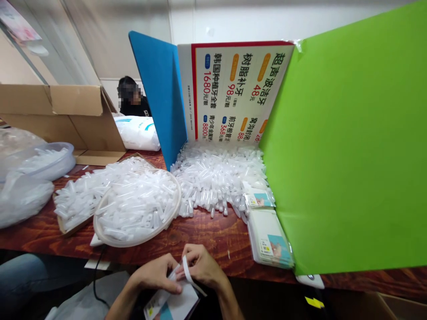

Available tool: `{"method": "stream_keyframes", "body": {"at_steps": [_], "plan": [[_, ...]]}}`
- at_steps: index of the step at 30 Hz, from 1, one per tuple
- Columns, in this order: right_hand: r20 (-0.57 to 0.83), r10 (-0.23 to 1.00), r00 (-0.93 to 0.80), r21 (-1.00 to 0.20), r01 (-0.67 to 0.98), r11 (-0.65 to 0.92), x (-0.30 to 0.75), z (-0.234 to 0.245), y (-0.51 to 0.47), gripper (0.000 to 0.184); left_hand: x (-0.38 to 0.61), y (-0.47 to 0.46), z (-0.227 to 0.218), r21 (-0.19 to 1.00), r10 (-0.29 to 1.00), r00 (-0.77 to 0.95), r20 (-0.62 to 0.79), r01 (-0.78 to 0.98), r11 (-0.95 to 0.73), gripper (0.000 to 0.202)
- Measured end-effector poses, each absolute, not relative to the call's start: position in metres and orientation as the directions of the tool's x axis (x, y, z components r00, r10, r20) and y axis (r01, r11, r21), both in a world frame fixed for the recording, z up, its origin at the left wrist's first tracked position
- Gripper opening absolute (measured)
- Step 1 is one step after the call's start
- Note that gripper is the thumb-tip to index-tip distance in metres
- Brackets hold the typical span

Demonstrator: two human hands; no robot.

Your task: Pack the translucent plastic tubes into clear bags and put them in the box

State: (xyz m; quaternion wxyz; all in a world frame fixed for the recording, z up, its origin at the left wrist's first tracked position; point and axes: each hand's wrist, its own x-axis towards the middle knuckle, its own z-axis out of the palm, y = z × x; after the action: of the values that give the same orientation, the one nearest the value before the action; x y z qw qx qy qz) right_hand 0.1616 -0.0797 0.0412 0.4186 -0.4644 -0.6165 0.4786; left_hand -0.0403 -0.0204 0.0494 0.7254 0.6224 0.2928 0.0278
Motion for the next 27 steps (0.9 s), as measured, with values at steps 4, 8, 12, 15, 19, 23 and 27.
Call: {"method": "stream_keyframes", "body": {"at_steps": [4,8,12,15,19,23,27], "plan": [[0.18,0.983,0.03,-0.847,0.513,0.139,0.184,0.041,-0.052,0.023,-0.035,-0.027,0.047,0.923,0.508,0.781,-0.363,0.228,0.309,0.047],[0.267,0.881,0.39,-0.763,0.644,-0.054,0.218,0.026,-0.018,0.029,-0.031,-0.034,0.043,0.903,0.709,0.601,-0.37,0.053,0.426,0.061],[0.318,0.826,0.465,-0.717,0.688,-0.112,0.232,0.009,-0.011,0.026,-0.039,-0.037,0.047,0.809,0.711,0.612,-0.346,-0.189,0.557,0.06],[0.336,0.808,0.484,-0.734,0.672,-0.097,0.234,0.013,-0.029,0.031,-0.051,-0.037,0.049,0.814,0.692,0.668,-0.272,-0.223,0.536,0.062],[0.224,0.908,0.353,-0.888,0.459,0.04,0.227,0.038,-0.058,0.029,-0.06,-0.035,0.042,0.827,0.655,0.71,-0.258,-0.189,0.53,0.056],[0.049,0.992,0.116,-0.99,0.14,0.032,0.207,0.055,-0.074,0.024,-0.057,-0.033,0.037,0.836,0.615,0.746,-0.257,-0.148,0.528,0.052],[-0.076,0.996,0.052,-0.995,-0.072,-0.072,0.188,0.047,-0.075,0.026,-0.056,-0.034,0.038,0.848,0.599,0.763,-0.242,-0.134,0.513,0.057]]}}
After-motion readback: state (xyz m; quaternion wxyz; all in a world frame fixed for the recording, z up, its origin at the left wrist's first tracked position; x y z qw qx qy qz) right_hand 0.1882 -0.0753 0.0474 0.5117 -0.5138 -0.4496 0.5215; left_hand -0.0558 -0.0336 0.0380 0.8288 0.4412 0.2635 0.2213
